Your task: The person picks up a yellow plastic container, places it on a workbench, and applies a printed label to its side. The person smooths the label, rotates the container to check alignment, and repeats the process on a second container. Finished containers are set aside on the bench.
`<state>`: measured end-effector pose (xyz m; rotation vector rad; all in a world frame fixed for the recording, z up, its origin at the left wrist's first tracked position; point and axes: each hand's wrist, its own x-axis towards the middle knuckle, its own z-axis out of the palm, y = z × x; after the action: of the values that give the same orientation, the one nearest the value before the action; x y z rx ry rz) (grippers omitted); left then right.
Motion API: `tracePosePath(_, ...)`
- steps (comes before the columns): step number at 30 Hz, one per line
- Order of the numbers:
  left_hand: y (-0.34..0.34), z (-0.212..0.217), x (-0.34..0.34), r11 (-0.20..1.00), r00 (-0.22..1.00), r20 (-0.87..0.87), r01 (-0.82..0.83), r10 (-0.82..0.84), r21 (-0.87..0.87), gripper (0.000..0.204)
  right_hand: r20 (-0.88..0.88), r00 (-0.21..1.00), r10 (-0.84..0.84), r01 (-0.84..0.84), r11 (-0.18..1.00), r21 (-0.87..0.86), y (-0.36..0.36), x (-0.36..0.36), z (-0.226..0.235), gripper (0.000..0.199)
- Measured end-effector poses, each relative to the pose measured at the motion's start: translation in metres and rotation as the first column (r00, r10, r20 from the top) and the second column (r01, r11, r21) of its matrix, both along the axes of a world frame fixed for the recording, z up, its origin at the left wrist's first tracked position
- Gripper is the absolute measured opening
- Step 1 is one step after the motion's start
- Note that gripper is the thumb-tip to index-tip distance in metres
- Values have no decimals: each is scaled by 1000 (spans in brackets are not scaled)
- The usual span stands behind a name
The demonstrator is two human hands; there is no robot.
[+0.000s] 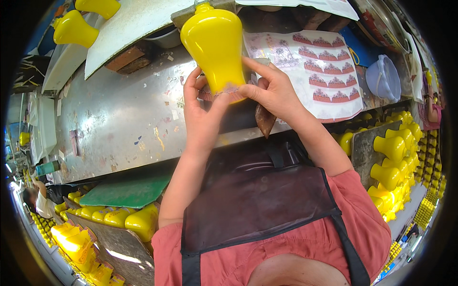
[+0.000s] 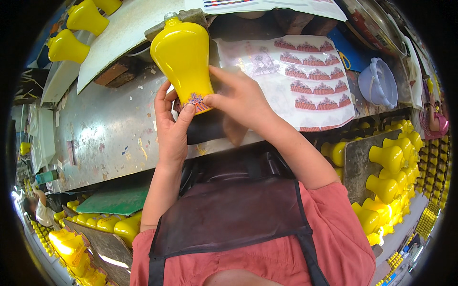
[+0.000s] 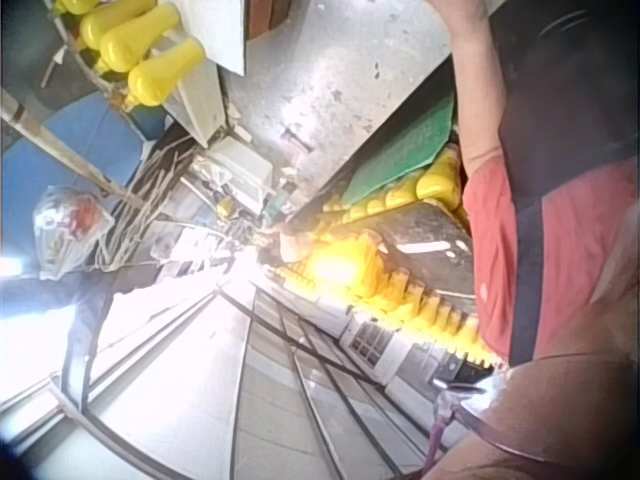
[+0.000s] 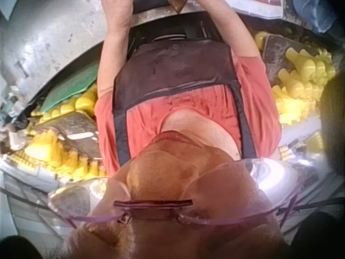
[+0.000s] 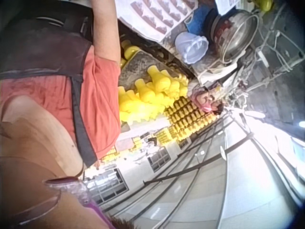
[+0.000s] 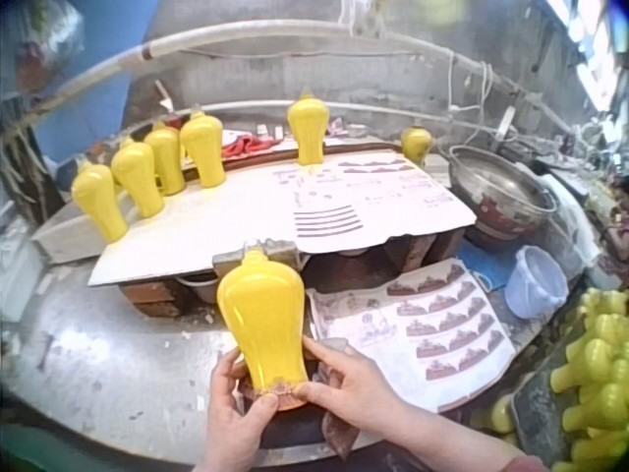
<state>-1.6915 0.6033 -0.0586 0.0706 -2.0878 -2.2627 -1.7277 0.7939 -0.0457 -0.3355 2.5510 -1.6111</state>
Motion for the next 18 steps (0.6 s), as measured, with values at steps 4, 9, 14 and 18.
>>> tracePosePath(4, 0, 1, -1, 999, 1000, -3, -4, 4, -44, 72, 39, 997, -60, 63, 992, -107, -2, -2, 4, 47)
tracePosePath(9, 0, 6, -1, 992, 1000, 2, 25, -25, -124, 81, 375, 912, -166, 369, 732, -573, 16, -23, 17, 22)
tracePosePath(14, 1, 7, -1, 989, 999, -1, 34, -34, -141, 84, 3, 992, 130, -119, 918, -378, 15, -18, 26, 26)
tracePosePath(18, 2, 3, 4, 997, 997, -56, 57, -60, -50, 84, -564, 803, 195, -118, 978, 170, 1, -14, 39, 31)
